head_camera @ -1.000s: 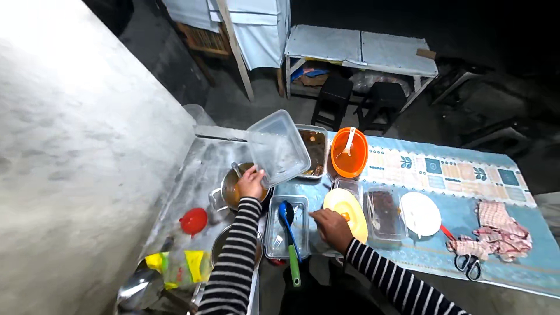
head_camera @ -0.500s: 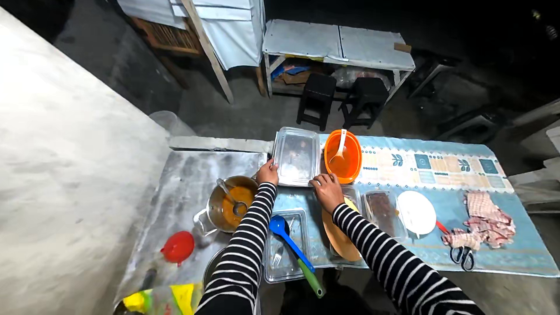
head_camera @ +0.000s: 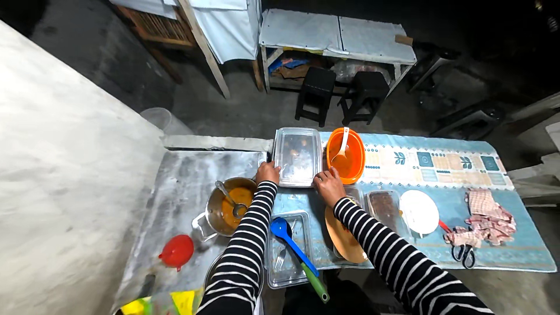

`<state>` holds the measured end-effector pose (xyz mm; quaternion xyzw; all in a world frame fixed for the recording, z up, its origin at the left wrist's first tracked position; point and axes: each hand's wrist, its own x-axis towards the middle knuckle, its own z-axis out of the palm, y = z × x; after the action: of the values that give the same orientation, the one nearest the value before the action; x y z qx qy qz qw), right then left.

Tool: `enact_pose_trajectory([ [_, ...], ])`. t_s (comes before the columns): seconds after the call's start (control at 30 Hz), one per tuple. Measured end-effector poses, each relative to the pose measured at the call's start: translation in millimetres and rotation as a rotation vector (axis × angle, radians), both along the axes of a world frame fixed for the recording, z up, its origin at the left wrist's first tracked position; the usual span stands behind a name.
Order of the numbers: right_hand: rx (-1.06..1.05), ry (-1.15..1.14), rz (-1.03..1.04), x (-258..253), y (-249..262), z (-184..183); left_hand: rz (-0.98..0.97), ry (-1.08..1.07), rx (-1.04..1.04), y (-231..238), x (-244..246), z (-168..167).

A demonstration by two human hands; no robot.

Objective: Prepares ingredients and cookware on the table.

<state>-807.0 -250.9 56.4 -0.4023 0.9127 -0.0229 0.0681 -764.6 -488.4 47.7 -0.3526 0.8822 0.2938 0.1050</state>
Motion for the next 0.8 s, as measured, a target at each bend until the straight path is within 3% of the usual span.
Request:
enact_pose_trajectory([
  [0.13,0.062,-0.065,-0.003,-2,-10,8,0.020,-0.025,0.012,-3,-9,4],
  [0.23,0.232,-0.228,-0.002,-12,-23,35,-0.040,0.006,-0.091,12,-18,5],
  [0.3,0.335,-0.378,-0.078,-32,-37,60,-0.117,0.081,-0.145,27,-26,-10],
  [0.37,0.297,-0.431,-0.167,-62,-48,68,-0.151,0.182,-0.194,45,-28,-34],
  [0.5,0.110,-0.313,-0.296,-130,-71,58,-0.183,0.177,-0.370,67,-24,-41],
  [0.63,0.040,-0.374,-0.392,-193,-90,37,-0.259,0.095,-0.415,70,-26,-36],
  [0.8,0.178,-0.423,-0.479,-228,-108,27,-0.307,0.035,-0.431,71,-27,-41],
])
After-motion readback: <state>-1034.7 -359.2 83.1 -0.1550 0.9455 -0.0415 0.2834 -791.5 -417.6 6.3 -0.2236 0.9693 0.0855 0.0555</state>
